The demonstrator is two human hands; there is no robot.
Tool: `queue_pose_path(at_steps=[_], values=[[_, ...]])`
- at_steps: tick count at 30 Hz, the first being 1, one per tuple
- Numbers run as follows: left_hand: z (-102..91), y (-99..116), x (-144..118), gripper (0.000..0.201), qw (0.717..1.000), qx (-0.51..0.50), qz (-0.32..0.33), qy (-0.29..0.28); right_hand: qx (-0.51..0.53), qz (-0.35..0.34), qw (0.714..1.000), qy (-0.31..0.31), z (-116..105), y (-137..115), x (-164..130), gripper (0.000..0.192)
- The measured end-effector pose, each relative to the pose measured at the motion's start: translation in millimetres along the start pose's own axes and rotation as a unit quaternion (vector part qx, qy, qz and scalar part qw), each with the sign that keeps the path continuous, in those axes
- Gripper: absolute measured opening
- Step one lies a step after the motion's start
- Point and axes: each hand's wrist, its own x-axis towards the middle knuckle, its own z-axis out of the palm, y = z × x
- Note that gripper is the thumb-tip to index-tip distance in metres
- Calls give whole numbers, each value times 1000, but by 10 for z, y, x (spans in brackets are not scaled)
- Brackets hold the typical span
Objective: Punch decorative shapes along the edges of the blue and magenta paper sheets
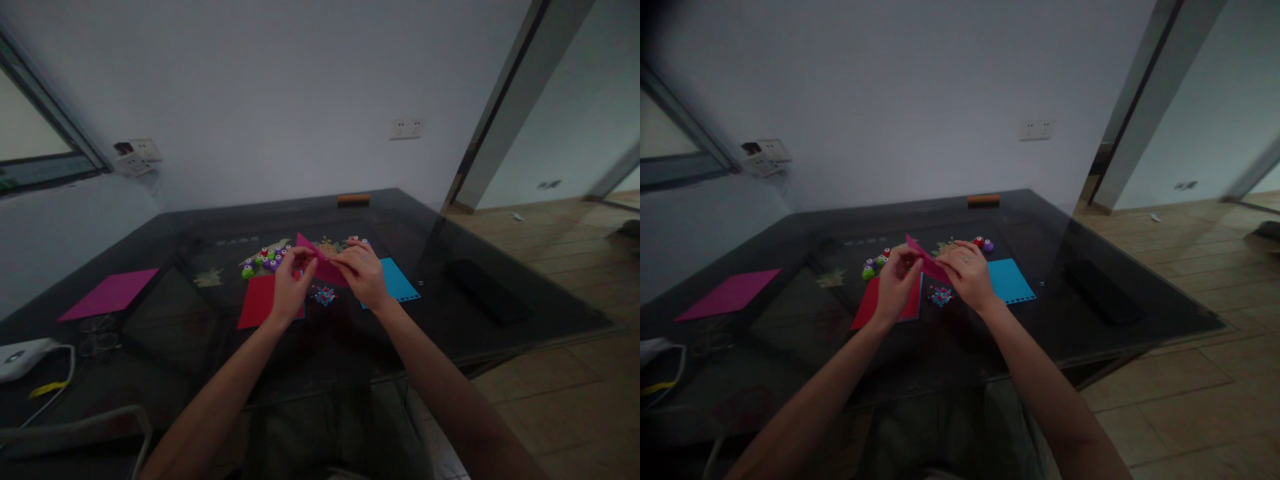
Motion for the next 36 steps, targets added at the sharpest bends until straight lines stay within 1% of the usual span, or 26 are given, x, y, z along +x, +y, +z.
queue_pose_path(at_steps=[2,4,6,9,11,13,17,19,20,23,26,28,30,32,34,36], values=[[-6,-20,11,14,998,-38,-42,-10,-14,-9,1000,10,-17,10,5,15],[-2,-43,18,20,993,-71,-89,-41,-25,-15,1000,11,-34,20,5,16],[4,-56,18,24,987,-89,-118,-64,-32,-14,999,0,-47,30,-1,18],[5,-45,16,27,986,-94,-131,-52,-35,2,999,-24,-60,44,-14,20],[-3,-17,20,32,979,-121,-157,-49,-32,5,999,-34,-68,54,-20,22],[-12,22,26,40,959,-169,-216,-68,-28,-2,999,-40,-77,64,-21,23],[-18,85,38,53,888,-246,-368,-127,-33,-34,998,-51,-83,83,-21,23],[-17,83,39,50,855,-267,-419,-148,-41,-51,996,-58,-77,96,-30,24],[-16,72,38,45,845,-275,-432,-152,-46,-59,995,-60,-73,103,-36,24],[-4,15,30,28,834,-292,-445,-145,-63,-81,993,-58,-60,125,-55,25],[20,-35,18,15,832,-305,-450,-113,-78,-87,991,-59,-51,143,-62,24],[35,-50,9,11,837,-307,-443,-87,-82,-76,991,-67,-50,157,-57,23],[45,-52,0,10,850,-305,-424,-65,-82,-64,992,-72,-53,170,-49,22],[50,-48,-7,13,866,-303,-395,-44,-77,-59,993,-62,-59,170,-45,19],[56,-45,-12,18,886,-294,-358,-19,-66,-45,996,-34,-62,143,-53,12],[64,-44,-14,21,907,-272,-320,8,-45,-7,999,-3,-51,78,-73,4]])
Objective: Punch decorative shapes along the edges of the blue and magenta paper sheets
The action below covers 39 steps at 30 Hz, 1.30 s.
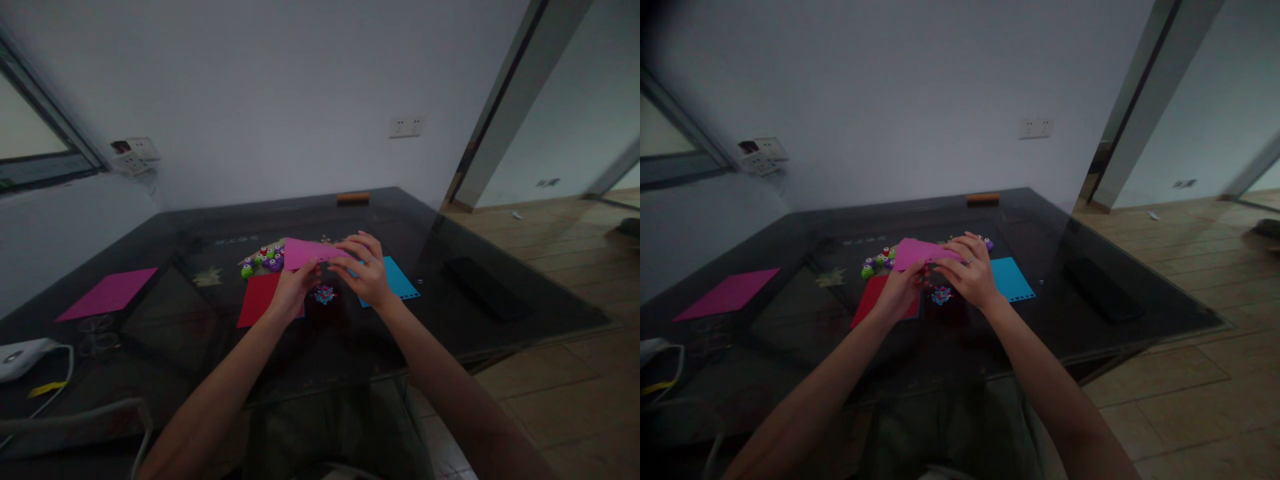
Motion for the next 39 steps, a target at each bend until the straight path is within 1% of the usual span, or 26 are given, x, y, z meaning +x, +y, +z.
queue_pose_path(at_steps=[1,2,4,5,6,7,8,9,10,11,12,14,17,20,23,25,27,30,35,39], values=[[4,-3,1,22,1000,9,23,11,18,28,999,7,12,-47,-11,7],[7,-7,3,22,999,16,46,20,44,58,997,6,31,-100,-21,13],[11,-19,10,21,995,19,91,32,123,129,983,-32,94,-214,-33,26],[11,-27,14,20,993,19,112,34,171,175,968,-62,136,-267,-33,30],[9,-36,17,19,990,19,132,35,228,227,943,-89,181,-313,-31,31],[6,-46,20,19,988,21,151,37,290,287,908,-96,226,-349,-26,31],[3,-55,20,18,985,26,168,39,351,345,866,-88,267,-376,-21,29],[0,-62,18,18,982,37,181,42,400,394,825,-66,302,-394,-16,28],[0,-67,14,18,979,52,193,46,438,431,788,-40,329,-403,-11,29],[1,-68,7,17,976,71,200,49,465,458,758,-16,346,-407,-9,30],[5,-67,-1,17,974,90,203,52,482,474,737,3,355,-407,-7,31],[17,-59,-19,17,970,120,202,56,501,488,714,27,352,-402,-5,32],[25,-57,-28,18,971,130,192,63,509,493,704,47,332,-391,-2,31],[9,-81,-7,21,977,102,174,64,506,491,707,52,328,-369,-3,27],[-6,-99,17,24,986,63,142,61,506,490,707,54,341,-338,-16,25],[-7,-98,21,23,989,47,125,56,507,488,709,50,349,-317,-27,25],[-6,-95,22,21,991,38,121,45,507,484,712,44,351,-300,-36,25],[-16,-105,26,21,989,50,132,42,504,481,716,36,339,-289,-34,25],[-37,-112,20,22,974,125,168,86,514,481,711,17,298,-290,-7,26],[-12,-69,-19,19,962,172,200,77,529,476,702,7,289,-288,0,25]])
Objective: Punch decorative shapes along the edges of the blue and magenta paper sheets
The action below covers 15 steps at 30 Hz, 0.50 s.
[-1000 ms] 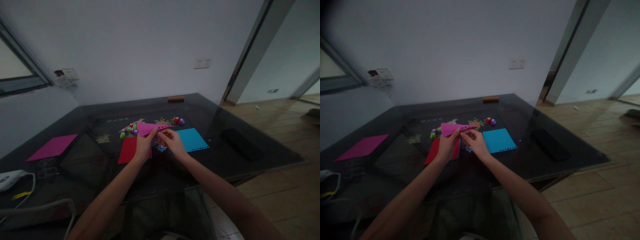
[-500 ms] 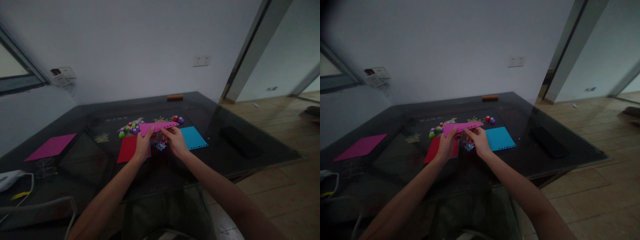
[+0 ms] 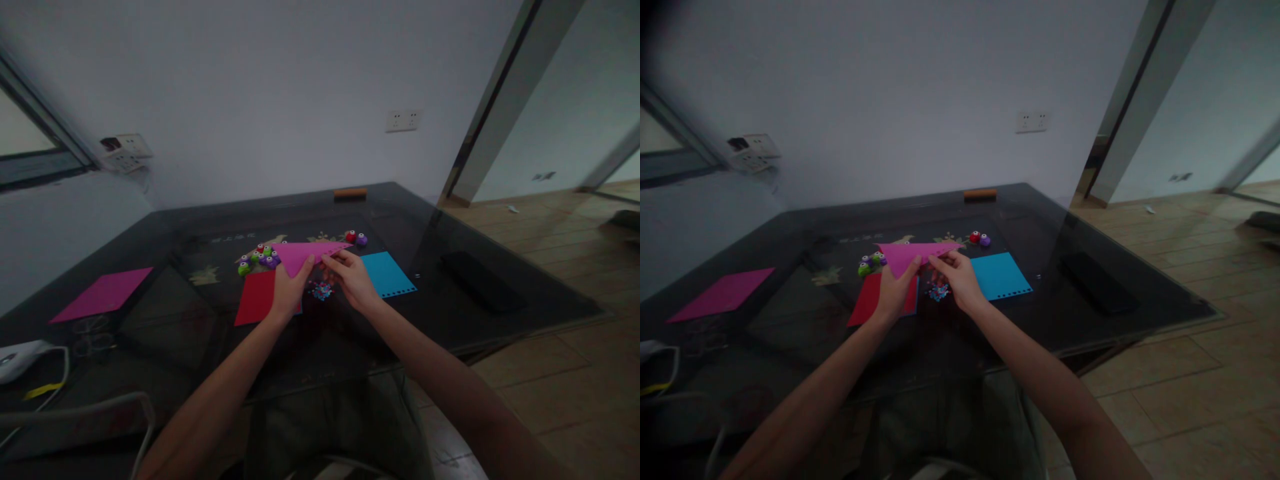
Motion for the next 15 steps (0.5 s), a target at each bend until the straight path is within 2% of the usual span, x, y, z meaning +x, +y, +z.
queue_pose_path(at_steps=[7,15], values=[[4,7,-14,24,998,52,41,-1,10,17,1000,5,-14,19,15,23],[-10,2,-13,23,996,67,54,-11,48,50,998,-2,-3,-7,7,23]])
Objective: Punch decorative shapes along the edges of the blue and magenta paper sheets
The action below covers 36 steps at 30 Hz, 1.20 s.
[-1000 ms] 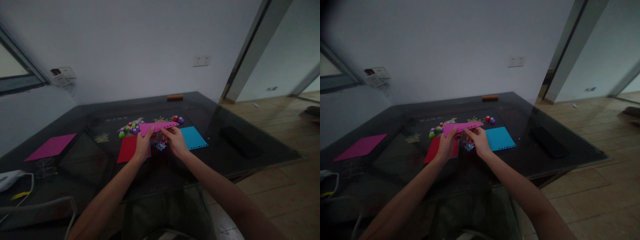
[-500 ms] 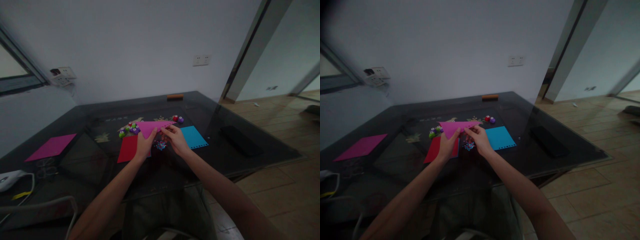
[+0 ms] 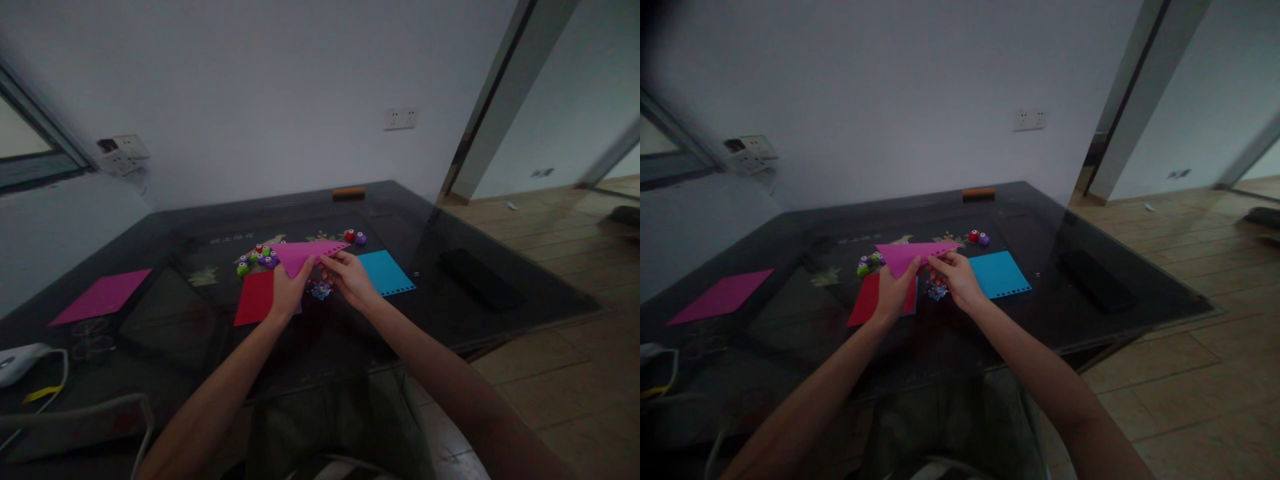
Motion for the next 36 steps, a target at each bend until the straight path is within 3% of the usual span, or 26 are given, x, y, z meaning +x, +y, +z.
queue_pose_path(at_steps=[6,12,15,17,20,23,26,29,36], values=[[4,-26,12,23,999,-28,-21,3,19,21,1000,-7,-18,17,21,24],[40,-95,58,27,975,-186,-117,-32,3,-3,1000,-13,-24,0,17,25],[8,-182,137,31,965,-227,-131,10,-21,-35,999,6,-45,-5,34,25],[-38,-235,196,33,974,-197,-93,66,-37,-51,998,23,-67,-1,55,25],[-107,-232,241,35,990,-70,25,119,-56,-63,996,42,-96,3,81,24],[-132,-126,211,23,989,45,126,66,-73,-75,994,44,-108,-4,91,23],[-120,-21,156,9,977,121,175,-21,-97,-90,990,43,-108,-10,94,23],[-107,12,132,7,963,174,191,-71,-123,-106,986,36,-114,1,102,24],[-108,-5,139,12,952,212,191,-108,-210,-144,967,24,-115,14,91,21]])
